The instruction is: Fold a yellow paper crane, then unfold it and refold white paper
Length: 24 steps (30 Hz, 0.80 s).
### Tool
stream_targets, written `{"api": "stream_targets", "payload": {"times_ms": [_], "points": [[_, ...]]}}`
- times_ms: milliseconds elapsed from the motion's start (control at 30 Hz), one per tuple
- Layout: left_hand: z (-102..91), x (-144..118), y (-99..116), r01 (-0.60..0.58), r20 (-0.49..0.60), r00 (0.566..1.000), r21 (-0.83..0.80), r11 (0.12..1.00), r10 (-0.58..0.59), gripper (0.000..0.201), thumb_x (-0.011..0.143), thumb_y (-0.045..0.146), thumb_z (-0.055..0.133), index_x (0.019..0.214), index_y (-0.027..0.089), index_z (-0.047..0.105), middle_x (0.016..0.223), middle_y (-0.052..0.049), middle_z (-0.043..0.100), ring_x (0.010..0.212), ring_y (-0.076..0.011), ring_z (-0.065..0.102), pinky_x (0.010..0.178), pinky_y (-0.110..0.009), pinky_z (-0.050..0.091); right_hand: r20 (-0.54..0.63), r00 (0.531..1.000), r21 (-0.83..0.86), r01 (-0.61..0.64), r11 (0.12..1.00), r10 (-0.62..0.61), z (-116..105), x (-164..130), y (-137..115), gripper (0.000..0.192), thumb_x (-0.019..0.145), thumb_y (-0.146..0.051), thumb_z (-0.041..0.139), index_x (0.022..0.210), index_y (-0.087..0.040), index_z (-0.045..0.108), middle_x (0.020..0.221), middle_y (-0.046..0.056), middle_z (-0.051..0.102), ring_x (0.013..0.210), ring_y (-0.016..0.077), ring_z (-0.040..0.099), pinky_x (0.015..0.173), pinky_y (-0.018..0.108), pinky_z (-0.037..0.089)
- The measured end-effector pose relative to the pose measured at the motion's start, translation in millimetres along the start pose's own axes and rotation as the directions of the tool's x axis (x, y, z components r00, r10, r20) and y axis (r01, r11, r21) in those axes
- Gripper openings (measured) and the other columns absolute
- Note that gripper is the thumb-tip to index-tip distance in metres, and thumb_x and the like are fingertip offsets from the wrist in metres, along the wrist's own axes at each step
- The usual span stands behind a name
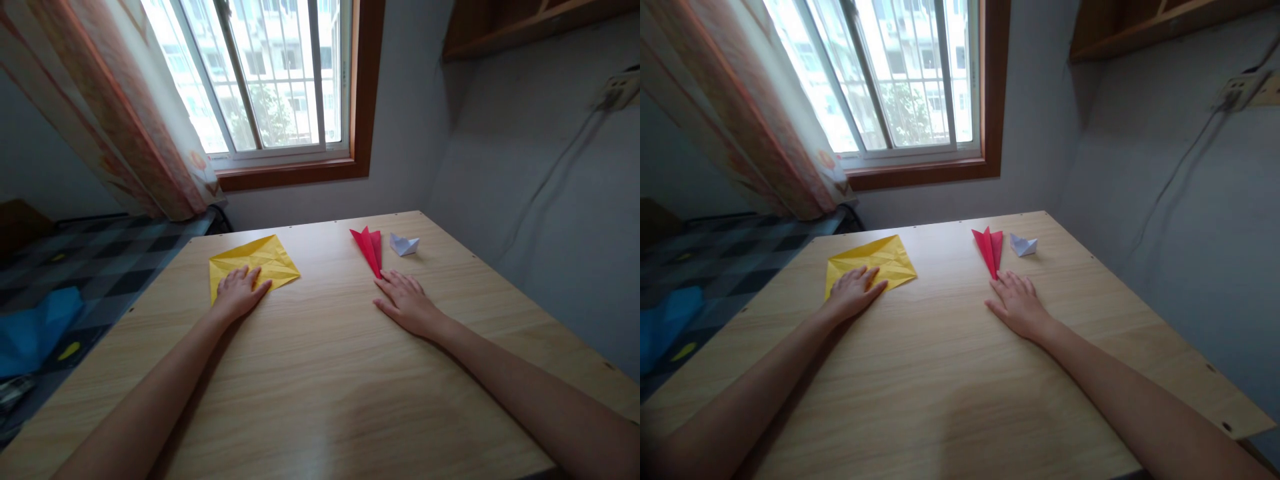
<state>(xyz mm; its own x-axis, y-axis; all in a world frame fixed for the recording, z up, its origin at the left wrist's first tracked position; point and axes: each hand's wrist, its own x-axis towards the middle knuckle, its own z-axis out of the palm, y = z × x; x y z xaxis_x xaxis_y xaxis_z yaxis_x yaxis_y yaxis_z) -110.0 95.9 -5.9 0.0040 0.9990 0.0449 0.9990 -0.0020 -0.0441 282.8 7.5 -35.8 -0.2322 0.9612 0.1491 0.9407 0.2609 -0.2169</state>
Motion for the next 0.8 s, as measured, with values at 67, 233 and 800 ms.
{"api": "stream_targets", "payload": {"times_ms": [67,233,800], "points": [[-1.7,2.6,-4.8,0.007,0.004,1.0,0.001,1.0,-0.007,0.071,0.092,0.064,0.029,0.147,0.021,0.044,0.154,-0.016,0.039,0.142,-0.0353,0.032,0.112,-0.051,0.026,0.008,1.0,0.005,-0.002,1.0,0.002,-0.1,0.3,-0.1,0.054,0.097,-0.046,0.04,0.141,-0.018,0.051,0.154,0.014,0.041,0.144,0.0307,0.033,0.117,0.056,0.021],[-3.2,8.5,-11.8,0.003,-0.009,1.0,-0.004,1.0,-0.003,0.07,0.092,0.063,0.032,0.147,0.021,0.045,0.153,-0.016,0.04,0.14,-0.0362,0.035,0.112,-0.049,0.028,0.021,1.0,0.021,0.0,1.0,0.0,-2.0,1.1,-1.3,0.054,0.097,-0.046,0.041,0.142,-0.017,0.05,0.154,0.014,0.041,0.144,0.0298,0.033,0.117,0.055,0.021],[-8.8,-17.4,77.5,-0.62,-0.473,0.695,-0.013,0.784,0.542,0.032,0.093,0.028,0.052,0.122,0.022,0.065,0.137,-0.011,0.057,0.131,-0.0306,0.046,0.11,-0.049,0.037,0.012,0.965,0.172,0.256,0.951,-0.262,-14.0,-2.0,-7.8,0.041,0.096,-0.04,0.05,0.133,-0.025,0.059,0.148,0.011,0.05,0.141,0.0317,0.038,0.113,0.064,0.021]]}}
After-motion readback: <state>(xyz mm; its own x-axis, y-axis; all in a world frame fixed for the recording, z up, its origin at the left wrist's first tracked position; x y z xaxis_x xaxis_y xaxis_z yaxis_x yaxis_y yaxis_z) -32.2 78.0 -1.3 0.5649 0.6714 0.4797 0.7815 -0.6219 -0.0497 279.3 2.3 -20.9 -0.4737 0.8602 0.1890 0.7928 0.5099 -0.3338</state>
